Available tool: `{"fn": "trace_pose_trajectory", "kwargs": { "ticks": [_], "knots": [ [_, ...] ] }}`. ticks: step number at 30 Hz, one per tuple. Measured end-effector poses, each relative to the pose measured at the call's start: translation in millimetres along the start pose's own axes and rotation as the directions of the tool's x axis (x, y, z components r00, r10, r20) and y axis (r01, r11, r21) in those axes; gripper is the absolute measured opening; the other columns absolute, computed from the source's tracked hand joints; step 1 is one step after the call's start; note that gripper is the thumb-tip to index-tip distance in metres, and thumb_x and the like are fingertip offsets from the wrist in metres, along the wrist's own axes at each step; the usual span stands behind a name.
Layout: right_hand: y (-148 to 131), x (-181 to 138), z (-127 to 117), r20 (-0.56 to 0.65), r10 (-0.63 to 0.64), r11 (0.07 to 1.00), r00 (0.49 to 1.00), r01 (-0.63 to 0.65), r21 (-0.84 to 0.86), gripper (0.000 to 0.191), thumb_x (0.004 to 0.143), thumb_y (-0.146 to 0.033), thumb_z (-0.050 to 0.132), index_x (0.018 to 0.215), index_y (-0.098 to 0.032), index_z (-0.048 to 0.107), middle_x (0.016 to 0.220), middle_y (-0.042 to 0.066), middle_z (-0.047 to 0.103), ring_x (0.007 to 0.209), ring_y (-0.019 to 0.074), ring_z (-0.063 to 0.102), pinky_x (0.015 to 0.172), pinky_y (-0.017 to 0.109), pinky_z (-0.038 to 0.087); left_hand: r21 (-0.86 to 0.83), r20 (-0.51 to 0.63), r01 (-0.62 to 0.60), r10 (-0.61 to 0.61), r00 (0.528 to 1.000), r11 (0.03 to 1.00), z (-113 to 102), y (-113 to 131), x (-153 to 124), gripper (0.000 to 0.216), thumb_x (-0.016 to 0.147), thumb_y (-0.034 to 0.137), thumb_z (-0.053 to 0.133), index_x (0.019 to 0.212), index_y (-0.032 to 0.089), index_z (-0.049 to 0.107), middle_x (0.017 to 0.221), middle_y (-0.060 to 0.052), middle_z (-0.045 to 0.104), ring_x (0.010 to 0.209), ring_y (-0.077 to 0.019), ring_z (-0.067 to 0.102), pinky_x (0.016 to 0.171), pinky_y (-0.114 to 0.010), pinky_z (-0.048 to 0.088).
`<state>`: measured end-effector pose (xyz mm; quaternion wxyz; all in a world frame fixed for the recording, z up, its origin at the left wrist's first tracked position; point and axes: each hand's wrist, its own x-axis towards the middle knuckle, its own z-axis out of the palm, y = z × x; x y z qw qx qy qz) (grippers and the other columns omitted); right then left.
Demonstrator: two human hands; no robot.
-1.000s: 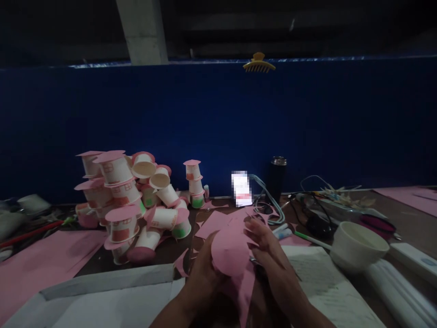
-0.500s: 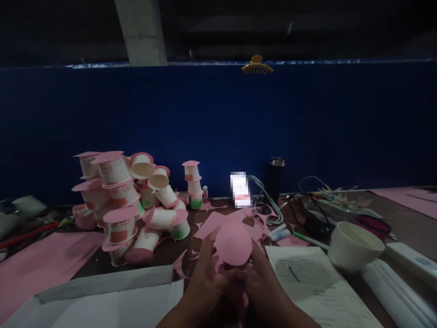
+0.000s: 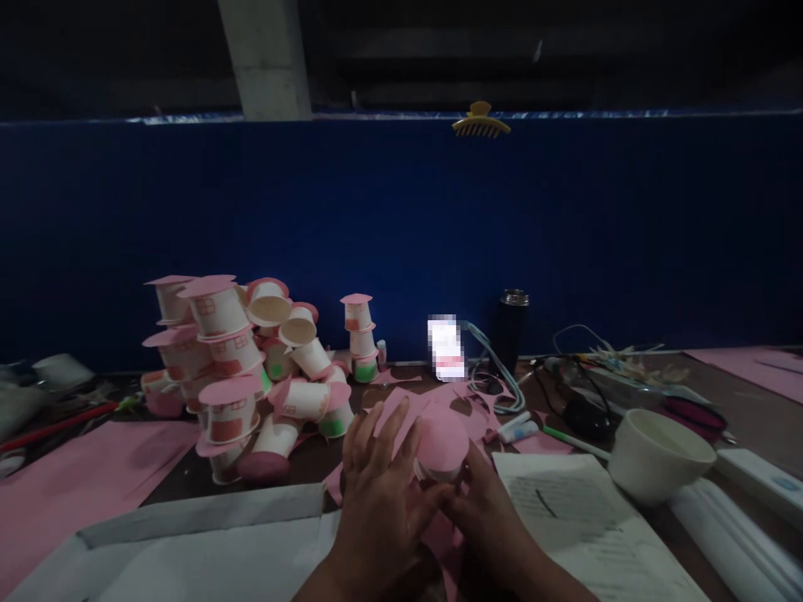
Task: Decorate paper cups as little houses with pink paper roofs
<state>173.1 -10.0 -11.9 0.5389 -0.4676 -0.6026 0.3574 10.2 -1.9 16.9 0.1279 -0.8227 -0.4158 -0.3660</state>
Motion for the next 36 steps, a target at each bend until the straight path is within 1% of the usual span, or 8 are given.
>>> {"fn": "trace_pose_trajectory", "kwargs": {
  "ticks": [3,6,12,17,19,24,31,36],
  "knots": [
    [2.8,0.4,-1.5,-0.031,0.017,0.998,0.999,-0.019,-0.058,0.049,0.073,-0.024,0.07,0.118,-0.02,0.053,0.111,0.007,0.066,0.093,0.0232,0.063,0.078,0.034,0.051,0.032,0.004,-0.013,0.012,1.0,0.999,0.0,0.0,-0.9,0.061,0.084,0.044,0.056,0.139,0.023,0.042,0.153,-0.005,0.029,0.141,-0.0308,0.016,0.114,-0.047,0.01],
    [-2.4,0.2,-4.6,-0.036,0.037,0.994,0.999,-0.041,-0.106,0.048,0.071,-0.029,0.071,0.115,-0.018,0.055,0.108,0.008,0.067,0.093,0.0241,0.062,0.08,0.035,0.05,0.057,0.014,-0.012,0.011,1.0,0.998,0.7,0.7,-1.5,0.061,0.084,0.044,0.057,0.139,0.022,0.042,0.153,-0.004,0.031,0.14,-0.0304,0.017,0.114,-0.048,0.01],
    [-10.3,-1.1,-3.6,-0.013,0.073,0.996,0.997,-0.074,-0.044,0.047,0.072,-0.033,0.069,0.114,-0.017,0.054,0.105,0.009,0.069,0.091,0.0246,0.064,0.078,0.033,0.051,0.061,0.027,-0.026,0.024,0.999,0.998,5.3,0.1,-1.3,0.061,0.084,0.047,0.055,0.138,0.02,0.043,0.151,-0.006,0.033,0.14,-0.0297,0.019,0.114,-0.048,0.012],
    [-1.7,-1.2,4.6,-0.019,0.115,0.993,0.993,-0.115,0.012,0.044,0.069,-0.035,0.071,0.106,-0.018,0.056,0.095,0.008,0.07,0.085,0.0243,0.065,0.072,0.033,0.054,0.124,0.02,-0.036,0.034,0.999,0.992,10.9,0.7,-3.0,0.082,0.082,0.056,0.052,0.146,0.011,0.025,0.153,-0.016,0.026,0.141,-0.0302,0.016,0.114,-0.048,0.011],
    [1.9,-1.6,5.2,-0.034,0.123,0.992,0.992,-0.123,-0.015,0.042,0.068,-0.037,0.071,0.103,-0.018,0.057,0.093,0.008,0.07,0.083,0.0238,0.065,0.07,0.032,0.054,0.121,0.033,-0.033,0.029,0.999,0.992,11.2,1.8,-3.4,0.081,0.083,0.056,0.051,0.146,0.012,0.025,0.153,-0.015,0.026,0.142,-0.0303,0.016,0.114,-0.048,0.01],
    [6.7,-2.9,0.7,-0.072,0.107,0.988,0.992,-0.114,-0.104,0.039,0.068,-0.034,0.069,0.102,-0.017,0.057,0.094,0.008,0.069,0.081,0.0234,0.064,0.068,0.031,0.052,0.083,0.071,-0.021,0.015,0.997,0.996,9.4,3.1,-2.9,0.072,0.084,0.056,0.049,0.144,0.018,0.033,0.152,-0.008,0.031,0.14,-0.0294,0.019,0.115,-0.047,0.009],
    [-0.3,-2.3,2.1,-0.13,0.109,0.971,0.986,-0.134,-0.2,0.033,0.068,-0.032,0.067,0.096,-0.017,0.059,0.084,0.005,0.068,0.074,0.0216,0.062,0.065,0.03,0.05,0.115,0.039,-0.043,0.039,0.998,0.992,8.8,3.2,-2.4,0.077,0.084,0.053,0.051,0.147,0.015,0.026,0.154,-0.013,0.025,0.141,-0.0314,0.016,0.113,-0.05,0.012],
    [0.3,-2.9,-0.3,-0.104,0.092,0.975,0.99,-0.111,-0.192,0.031,0.067,-0.031,0.068,0.094,-0.018,0.059,0.086,0.005,0.068,0.077,0.0221,0.06,0.066,0.03,0.049,0.093,0.062,-0.052,0.047,0.997,0.994,7.4,2.9,-1.8,0.07,0.084,0.051,0.053,0.145,0.026,0.031,0.155,-0.007,0.024,0.14,-0.0328,0.019,0.112,-0.052,0.014]
  ]
}}
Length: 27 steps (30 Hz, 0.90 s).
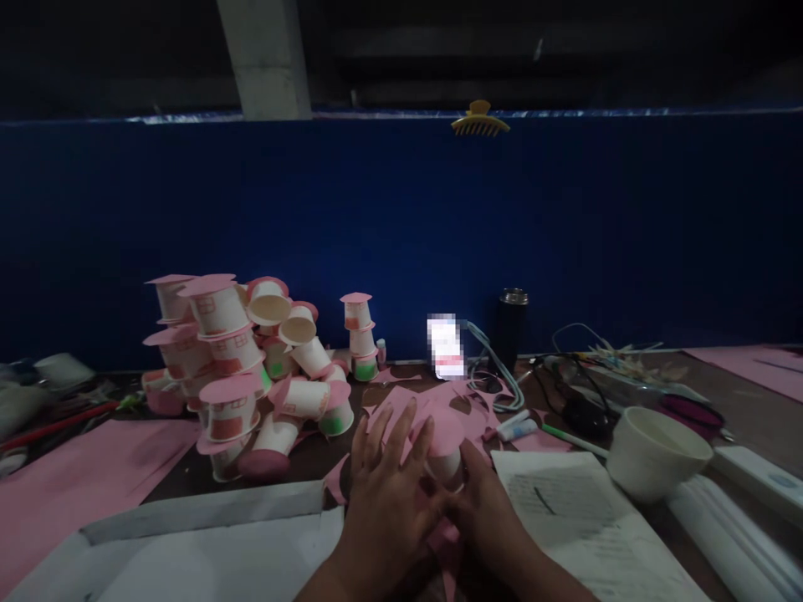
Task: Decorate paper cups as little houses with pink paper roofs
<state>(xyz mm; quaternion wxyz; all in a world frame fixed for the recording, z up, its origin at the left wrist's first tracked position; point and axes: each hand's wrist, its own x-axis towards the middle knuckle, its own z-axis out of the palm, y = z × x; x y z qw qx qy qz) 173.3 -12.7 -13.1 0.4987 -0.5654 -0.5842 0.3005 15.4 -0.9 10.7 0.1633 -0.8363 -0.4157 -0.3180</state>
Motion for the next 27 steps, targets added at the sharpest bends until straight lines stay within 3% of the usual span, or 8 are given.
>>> {"fn": "trace_pose_trajectory", "kwargs": {
  "ticks": [8,16,23,27],
  "knots": [
    [-5.3,-0.4,0.0,-0.024,0.008,1.0,1.0,-0.008,-0.021,0.03,0.071,-0.033,0.067,0.095,-0.018,0.058,0.084,0.003,0.066,0.072,0.0193,0.059,0.063,0.028,0.047,-0.024,-0.044,-0.007,0.006,0.999,1.0,-0.2,1.5,-1.5,0.073,0.083,0.049,0.056,0.146,0.025,0.029,0.155,-0.01,0.021,0.14,-0.0333,0.017,0.111,-0.053,0.017],
    [-8.5,0.4,-1.5,-0.045,0.006,0.986,0.999,-0.014,-0.166,0.044,0.074,-0.039,0.065,0.108,-0.014,0.054,0.09,0.007,0.066,0.077,0.0217,0.06,0.067,0.031,0.047,-0.021,-0.049,-0.053,0.052,0.997,0.998,-2.9,2.8,0.6,0.066,0.08,0.053,0.057,0.14,0.031,0.04,0.154,-0.006,0.026,0.138,-0.0348,0.022,0.11,-0.055,0.018],
    [-2.2,-0.7,-5.1,0.004,-0.226,0.893,0.974,0.209,-0.398,0.038,0.073,-0.022,0.063,0.11,-0.018,0.057,0.102,0.009,0.063,0.091,0.0253,0.056,0.079,0.036,0.043,-0.043,-0.016,-0.034,0.033,0.999,0.998,-4.2,7.0,-0.2,0.068,0.082,0.05,0.057,0.143,0.03,0.035,0.155,-0.007,0.023,0.139,-0.0347,0.02,0.111,-0.056,0.017],
    [-0.6,0.6,-6.4,0.024,-0.261,0.857,0.965,0.243,-0.455,0.036,0.071,-0.016,0.06,0.107,-0.017,0.058,0.1,0.009,0.063,0.089,0.0249,0.055,0.077,0.035,0.041,-0.071,0.022,-0.044,0.046,0.999,0.996,-3.7,8.2,0.3,0.066,0.08,0.05,0.059,0.14,0.032,0.039,0.155,-0.004,0.023,0.139,-0.0347,0.019,0.111,-0.056,0.014]
  ]
}}
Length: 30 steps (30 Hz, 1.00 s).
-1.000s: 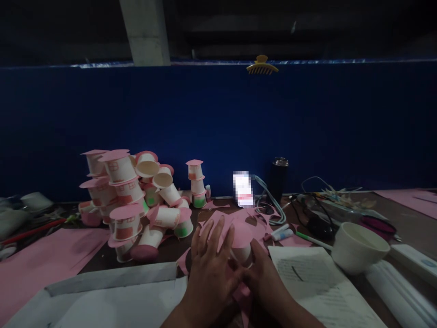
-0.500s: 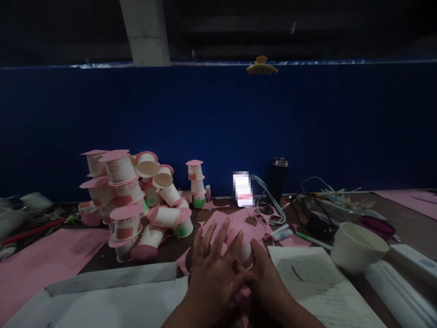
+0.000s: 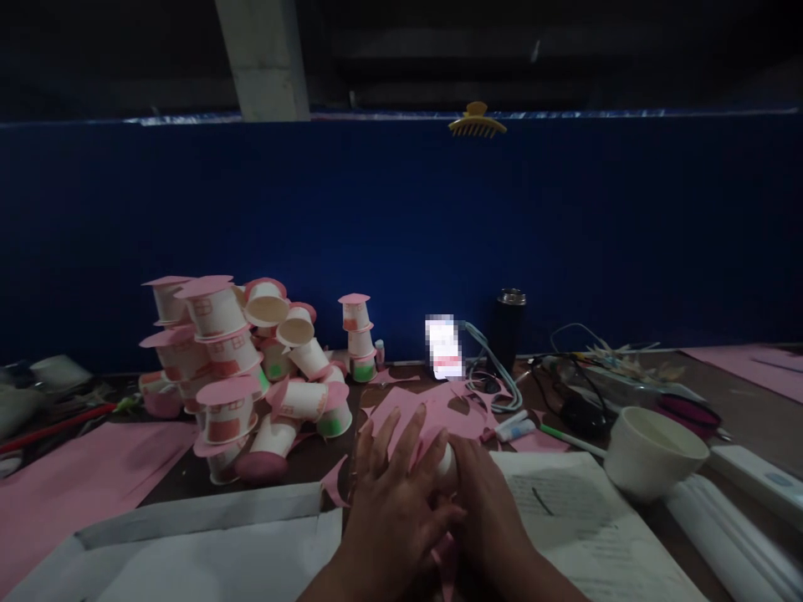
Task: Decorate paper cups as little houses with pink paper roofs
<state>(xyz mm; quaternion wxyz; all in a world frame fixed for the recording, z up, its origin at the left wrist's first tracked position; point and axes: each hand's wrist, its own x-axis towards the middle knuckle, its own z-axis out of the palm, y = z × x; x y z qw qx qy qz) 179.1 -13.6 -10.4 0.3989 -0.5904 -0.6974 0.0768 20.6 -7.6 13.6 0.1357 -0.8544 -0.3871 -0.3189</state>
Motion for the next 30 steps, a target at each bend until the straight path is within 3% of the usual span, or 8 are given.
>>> {"fn": "trace_pose_trajectory", "kwargs": {
  "ticks": [9,16,21,23,26,28,30],
  "knots": [
    [6.9,-2.3,5.4,0.002,-0.075,0.993,0.997,0.075,-0.09,0.045,0.07,-0.01,0.057,0.114,-0.015,0.054,0.106,0.012,0.061,0.093,0.0265,0.052,0.082,0.038,0.039,0.034,-0.057,-0.009,0.011,0.998,0.999,0.7,-1.6,0.5,0.069,0.08,0.049,0.059,0.142,0.031,0.036,0.154,-0.004,0.027,0.139,-0.0326,0.02,0.112,-0.052,0.014],
    [4.9,0.0,4.6,-0.009,-0.081,0.993,0.997,0.08,-0.089,0.047,0.068,-0.01,0.057,0.114,-0.017,0.054,0.106,0.011,0.062,0.094,0.027,0.053,0.079,0.038,0.04,0.051,-0.079,-0.008,0.012,0.997,0.999,1.3,-0.4,-1.3,0.07,0.082,0.048,0.057,0.144,0.029,0.032,0.157,-0.005,0.018,0.14,-0.032,0.017,0.112,-0.051,0.015],
    [4.3,0.7,2.5,-0.024,-0.078,0.994,0.997,0.075,-0.083,0.045,0.069,-0.015,0.059,0.114,-0.017,0.055,0.105,0.012,0.063,0.093,0.0278,0.055,0.077,0.038,0.042,0.033,-0.084,-0.009,0.012,0.996,0.999,3.0,-0.4,-2.9,0.071,0.081,0.053,0.056,0.144,0.03,0.032,0.155,-0.006,0.025,0.14,-0.0324,0.019,0.112,-0.052,0.017],
    [4.3,0.8,2.0,-0.024,-0.028,0.998,0.999,0.026,-0.06,0.041,0.068,-0.016,0.061,0.109,-0.017,0.057,0.1,0.011,0.064,0.09,0.0279,0.057,0.075,0.037,0.042,-0.023,-0.111,0.048,-0.05,0.993,0.999,5.5,-1.4,-4.2,0.081,0.079,0.055,0.059,0.146,0.025,0.024,0.153,-0.011,0.026,0.14,-0.034,0.02,0.11,-0.054,0.022],
    [4.3,1.1,1.0,-0.028,0.03,0.999,0.999,-0.029,0.03,0.036,0.071,-0.024,0.062,0.107,-0.02,0.057,0.095,0.008,0.065,0.084,0.0261,0.06,0.072,0.035,0.044,-0.224,-0.112,0.243,-0.273,0.956,0.944,11.7,-2.7,-6.7,0.106,0.07,0.06,0.065,0.149,0.017,0.008,0.15,-0.021,0.026,0.137,-0.0375,0.024,0.106,-0.056,0.032],
    [3.5,1.7,-0.1,-0.036,0.011,0.995,0.999,-0.007,0.099,0.037,0.073,-0.028,0.061,0.109,-0.021,0.057,0.098,0.007,0.065,0.085,0.0258,0.061,0.072,0.035,0.045,-0.409,-0.033,0.373,-0.422,0.906,0.833,16.7,-1.8,-7.5,0.114,0.065,0.059,0.071,0.148,0.018,0.005,0.147,-0.022,0.03,0.134,-0.0379,0.032,0.104,-0.056,0.036],
    [1.9,2.7,-1.3,-0.038,-0.013,0.989,0.999,0.018,0.148,0.037,0.073,-0.026,0.058,0.11,-0.022,0.057,0.101,0.008,0.066,0.089,0.0262,0.061,0.075,0.036,0.046,-0.613,0.075,0.451,-0.521,0.85,0.649,20.9,1.6,-6.6,0.112,0.065,0.054,0.074,0.148,0.02,0.007,0.142,-0.021,0.038,0.129,-0.0345,0.042,0.1,-0.051,0.043]
  ]
}}
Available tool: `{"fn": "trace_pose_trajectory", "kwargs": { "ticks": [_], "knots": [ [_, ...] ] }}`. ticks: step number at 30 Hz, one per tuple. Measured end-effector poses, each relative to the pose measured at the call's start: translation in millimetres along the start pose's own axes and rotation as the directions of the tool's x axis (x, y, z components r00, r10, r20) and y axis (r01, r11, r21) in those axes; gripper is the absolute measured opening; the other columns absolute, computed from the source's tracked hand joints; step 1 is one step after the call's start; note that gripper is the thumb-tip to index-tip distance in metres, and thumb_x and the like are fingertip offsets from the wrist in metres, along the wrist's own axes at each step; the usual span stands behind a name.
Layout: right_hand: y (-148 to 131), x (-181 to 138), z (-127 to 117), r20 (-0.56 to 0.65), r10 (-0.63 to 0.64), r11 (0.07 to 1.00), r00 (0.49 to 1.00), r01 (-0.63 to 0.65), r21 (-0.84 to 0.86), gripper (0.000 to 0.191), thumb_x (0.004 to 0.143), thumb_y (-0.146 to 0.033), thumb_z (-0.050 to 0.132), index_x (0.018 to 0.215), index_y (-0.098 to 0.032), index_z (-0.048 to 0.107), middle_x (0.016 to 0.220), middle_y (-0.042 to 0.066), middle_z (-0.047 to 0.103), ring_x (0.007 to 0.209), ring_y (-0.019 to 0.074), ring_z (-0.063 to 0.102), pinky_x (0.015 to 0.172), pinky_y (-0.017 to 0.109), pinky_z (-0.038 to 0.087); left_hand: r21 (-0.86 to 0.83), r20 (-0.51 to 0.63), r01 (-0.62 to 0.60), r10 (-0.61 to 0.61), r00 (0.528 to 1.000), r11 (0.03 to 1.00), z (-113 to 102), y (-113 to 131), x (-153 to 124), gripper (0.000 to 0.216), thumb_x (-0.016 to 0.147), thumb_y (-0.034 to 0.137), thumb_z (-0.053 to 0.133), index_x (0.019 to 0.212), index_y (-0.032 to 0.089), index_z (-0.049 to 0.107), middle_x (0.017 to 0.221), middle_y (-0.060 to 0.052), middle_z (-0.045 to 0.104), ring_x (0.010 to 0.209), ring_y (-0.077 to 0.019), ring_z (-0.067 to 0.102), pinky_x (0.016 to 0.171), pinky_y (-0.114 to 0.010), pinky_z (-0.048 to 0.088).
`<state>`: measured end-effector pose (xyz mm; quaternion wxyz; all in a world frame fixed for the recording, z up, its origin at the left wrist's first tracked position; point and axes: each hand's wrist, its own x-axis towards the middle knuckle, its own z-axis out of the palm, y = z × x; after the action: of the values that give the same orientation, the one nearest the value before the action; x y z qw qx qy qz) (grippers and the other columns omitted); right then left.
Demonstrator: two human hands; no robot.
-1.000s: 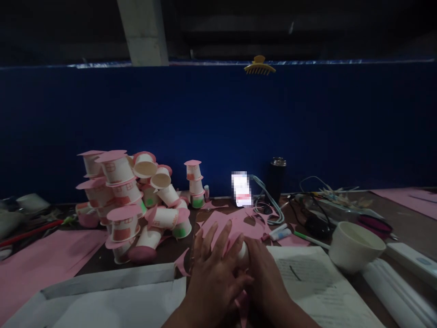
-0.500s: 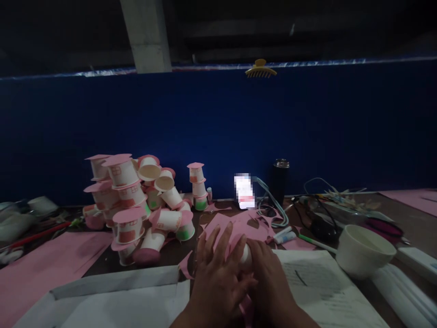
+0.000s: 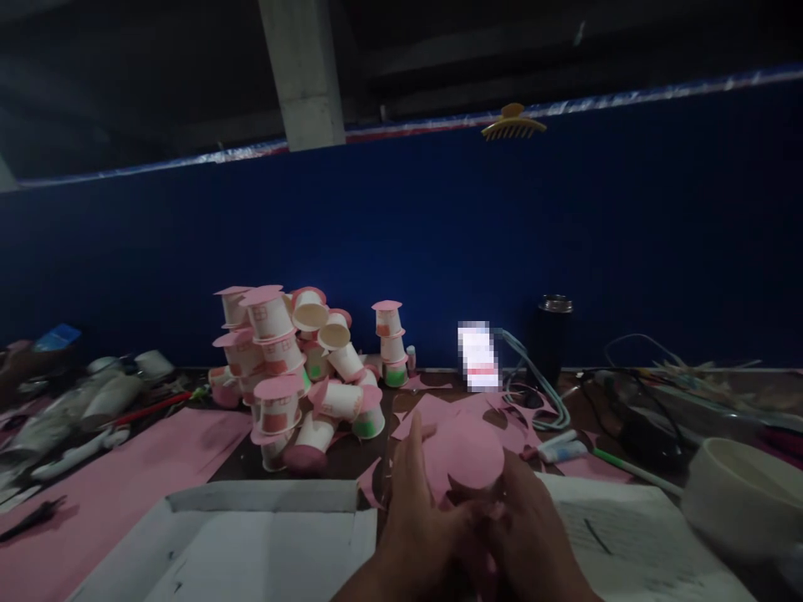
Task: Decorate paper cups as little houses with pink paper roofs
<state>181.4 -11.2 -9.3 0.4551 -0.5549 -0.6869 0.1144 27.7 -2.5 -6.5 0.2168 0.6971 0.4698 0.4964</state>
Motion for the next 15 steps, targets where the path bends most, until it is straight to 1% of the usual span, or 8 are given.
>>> {"fn": "trace_pose_trajectory", "kwargs": {
  "ticks": [2,3,5,7,9,12,15],
  "knots": [
    [-1.9,1.0,-0.4,0.02,0.008,1.0,1.0,-0.008,0.023,0.037,0.073,-0.021,0.054,0.11,-0.022,0.058,0.104,0.007,0.066,0.093,0.0261,0.06,0.078,0.037,0.046,-0.235,0.028,0.113,-0.11,0.994,0.965,5.2,3.7,-0.2,0.105,0.068,0.046,0.075,0.147,0.02,0.011,0.139,-0.019,0.044,0.123,-0.0296,0.049,0.095,-0.042,0.049],
    [-2.4,1.4,-0.3,0.022,0.019,1.0,1.0,-0.019,0.02,0.039,0.072,-0.019,0.053,0.11,-0.022,0.058,0.106,0.008,0.066,0.096,0.0264,0.06,0.08,0.037,0.045,-0.306,0.045,0.152,-0.145,0.988,0.94,7.0,6.6,-0.1,0.098,0.069,0.044,0.075,0.145,0.02,0.017,0.137,-0.018,0.046,0.122,-0.0278,0.051,0.095,-0.038,0.049],
    [-2.1,1.6,0.5,0.018,0.037,0.999,0.999,-0.037,-0.011,0.044,0.071,-0.018,0.054,0.114,-0.021,0.056,0.11,0.009,0.065,0.1,0.0275,0.059,0.084,0.039,0.045,-0.386,0.075,0.21,-0.197,0.978,0.898,8.2,12.7,0.8,0.083,0.069,0.039,0.076,0.137,0.02,0.034,0.132,-0.015,0.052,0.119,-0.0258,0.054,0.096,-0.036,0.048],
    [-0.4,1.2,2.1,0.023,0.031,0.999,0.999,-0.03,-0.039,0.05,0.071,-0.021,0.058,0.12,-0.021,0.052,0.113,0.009,0.064,0.102,0.0283,0.058,0.086,0.041,0.044,-0.397,0.08,0.236,-0.223,0.972,0.887,6.7,16.7,2.3,0.068,0.068,0.038,0.076,0.126,0.02,0.046,0.126,-0.013,0.058,0.114,-0.0246,0.056,0.097,-0.036,0.047],
    [1.8,0.7,3.9,0.041,0.006,0.999,0.999,-0.004,-0.05,0.058,0.07,-0.026,0.063,0.126,-0.022,0.046,0.119,0.01,0.061,0.106,0.0289,0.057,0.089,0.042,0.043,-0.355,0.042,0.234,-0.234,0.971,0.905,3.8,16.5,4.5,0.06,0.068,0.038,0.076,0.119,0.02,0.051,0.12,-0.011,0.061,0.11,-0.0242,0.058,0.096,-0.037,0.047],
    [4.4,0.0,6.8,0.032,0.015,0.994,0.999,-0.011,-0.106,0.064,0.073,-0.034,0.065,0.13,-0.017,0.042,0.125,0.014,0.056,0.112,0.0312,0.053,0.094,0.047,0.041,-0.279,-0.047,0.207,-0.229,0.972,0.938,-0.8,10.2,9.2,0.058,0.067,0.037,0.077,0.116,0.018,0.052,0.116,-0.012,0.063,0.109,-0.0257,0.058,0.096,-0.04,0.046],
    [7.9,-0.5,10.0,0.036,0.033,0.984,0.999,-0.026,-0.175,0.072,0.072,-0.047,0.068,0.13,-0.013,0.042,0.124,0.017,0.055,0.111,0.0332,0.053,0.094,0.049,0.041,-0.314,-0.108,0.201,-0.245,0.964,0.928,-6.7,5.6,15.9,0.059,0.068,0.036,0.074,0.118,0.015,0.05,0.117,-0.014,0.062,0.108,-0.0273,0.06,0.09,-0.04,0.049]
  ]
}}
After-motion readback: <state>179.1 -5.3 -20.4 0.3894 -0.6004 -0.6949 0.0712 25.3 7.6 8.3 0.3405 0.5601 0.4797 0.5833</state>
